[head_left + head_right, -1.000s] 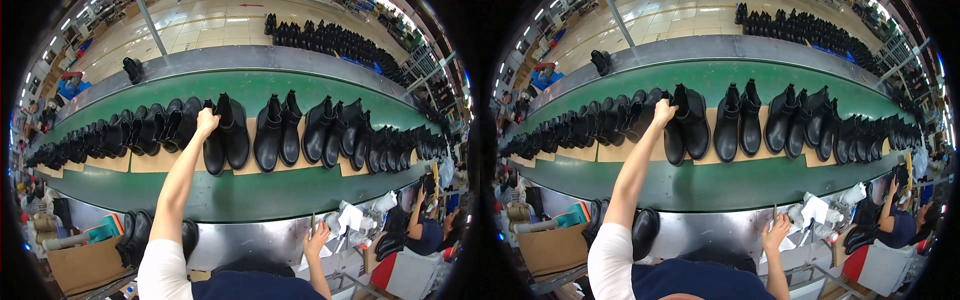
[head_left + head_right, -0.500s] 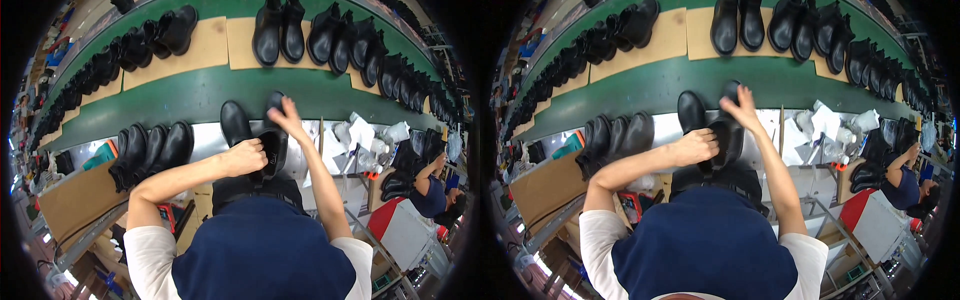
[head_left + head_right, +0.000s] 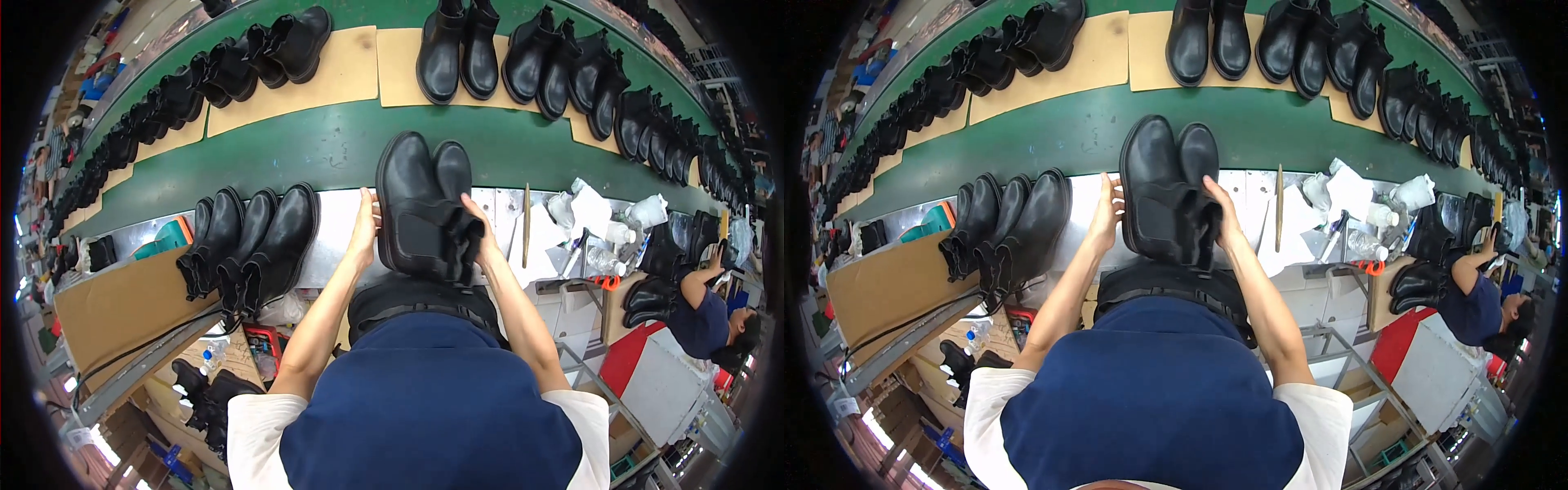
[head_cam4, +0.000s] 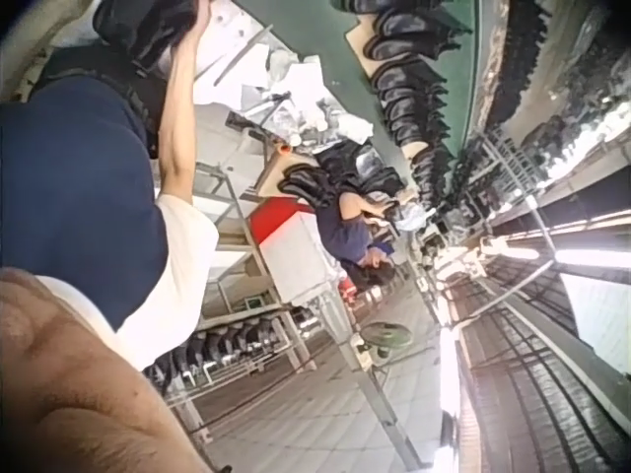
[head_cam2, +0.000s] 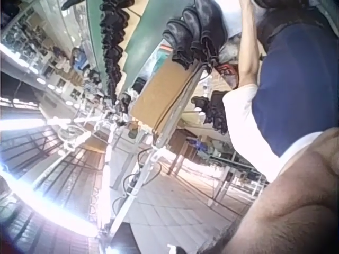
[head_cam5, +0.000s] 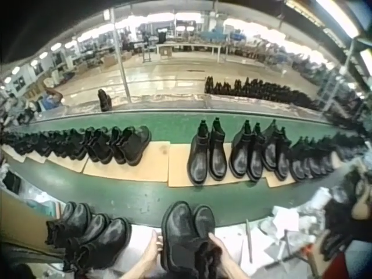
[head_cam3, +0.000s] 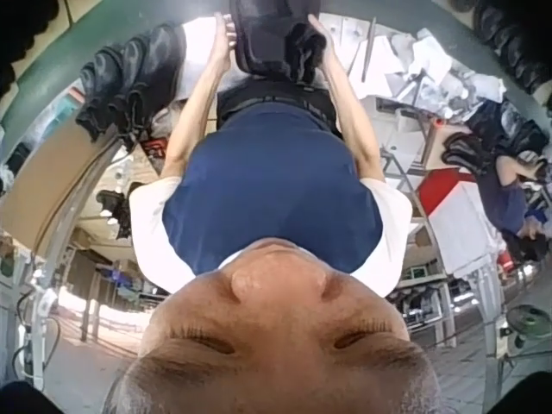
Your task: Inspecting and cleaning black boots on a production line.
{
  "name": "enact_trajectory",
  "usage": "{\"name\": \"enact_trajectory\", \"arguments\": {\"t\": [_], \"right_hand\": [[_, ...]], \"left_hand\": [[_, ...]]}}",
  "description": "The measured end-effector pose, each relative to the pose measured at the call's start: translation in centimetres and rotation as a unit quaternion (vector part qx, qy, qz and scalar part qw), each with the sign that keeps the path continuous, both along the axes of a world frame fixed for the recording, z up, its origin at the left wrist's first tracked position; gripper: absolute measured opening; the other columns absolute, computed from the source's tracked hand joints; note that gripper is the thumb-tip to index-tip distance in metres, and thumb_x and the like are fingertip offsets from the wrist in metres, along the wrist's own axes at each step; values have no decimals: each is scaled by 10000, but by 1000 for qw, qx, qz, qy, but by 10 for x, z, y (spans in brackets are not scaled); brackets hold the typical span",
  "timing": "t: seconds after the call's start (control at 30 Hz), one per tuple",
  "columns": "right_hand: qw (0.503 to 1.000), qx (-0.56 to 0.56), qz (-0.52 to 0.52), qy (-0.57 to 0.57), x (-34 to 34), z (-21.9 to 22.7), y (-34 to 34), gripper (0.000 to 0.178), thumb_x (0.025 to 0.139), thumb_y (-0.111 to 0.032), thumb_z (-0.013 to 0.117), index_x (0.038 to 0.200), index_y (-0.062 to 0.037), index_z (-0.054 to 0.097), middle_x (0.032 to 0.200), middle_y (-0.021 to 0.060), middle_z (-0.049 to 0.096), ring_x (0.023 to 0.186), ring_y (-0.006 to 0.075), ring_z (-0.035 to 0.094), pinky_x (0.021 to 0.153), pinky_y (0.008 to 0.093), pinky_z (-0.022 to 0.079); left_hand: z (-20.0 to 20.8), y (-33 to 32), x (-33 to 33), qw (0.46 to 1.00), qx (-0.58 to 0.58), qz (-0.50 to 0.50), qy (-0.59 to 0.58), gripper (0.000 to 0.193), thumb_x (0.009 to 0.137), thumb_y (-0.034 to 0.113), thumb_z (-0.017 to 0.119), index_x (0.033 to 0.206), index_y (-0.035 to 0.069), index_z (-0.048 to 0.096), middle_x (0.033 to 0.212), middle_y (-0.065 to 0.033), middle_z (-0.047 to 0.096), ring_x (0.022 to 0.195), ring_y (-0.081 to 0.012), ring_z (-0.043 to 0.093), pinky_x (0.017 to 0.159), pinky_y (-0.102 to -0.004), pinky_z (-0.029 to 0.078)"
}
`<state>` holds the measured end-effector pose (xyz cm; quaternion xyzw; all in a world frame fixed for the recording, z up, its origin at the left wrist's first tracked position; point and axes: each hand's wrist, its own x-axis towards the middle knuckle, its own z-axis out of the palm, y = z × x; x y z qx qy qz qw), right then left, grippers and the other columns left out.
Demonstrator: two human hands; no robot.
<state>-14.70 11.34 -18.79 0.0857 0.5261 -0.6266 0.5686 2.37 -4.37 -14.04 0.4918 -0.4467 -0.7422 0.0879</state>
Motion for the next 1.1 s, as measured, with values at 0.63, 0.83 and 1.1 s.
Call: {"name": "enact_trajectory", "arguments": {"t": [0.63,0.83,1.1], "right_hand": [[971,-99,5,219,-20,122,-29,688,951,-556,261,1234,16,518,1066,56,613,853,119,515,786,286,402],[817,-64,-11,572,-12,132,-28,471,964,-358,406,1218,34,469,993,192,578,905,268,567,872,320,410],[956,-232,-70,164,-13,136,-17,473,958,-441,400,1115,-14,528,928,88,601,821,158,571,758,259,448]], "left_hand": [[18,-22,-23,913,310,-17,266,790,878,658,288,1383,51,330,1361,-142,423,1219,-254,449,1048,-382,350],[35,-10,-40,913,228,25,338,767,894,634,285,1391,52,312,1379,-126,397,1232,-239,432,1049,-363,347],[116,-25,-24,726,444,-159,501,485,917,491,462,1008,34,599,848,-104,599,820,-211,588,728,-296,498]]}}
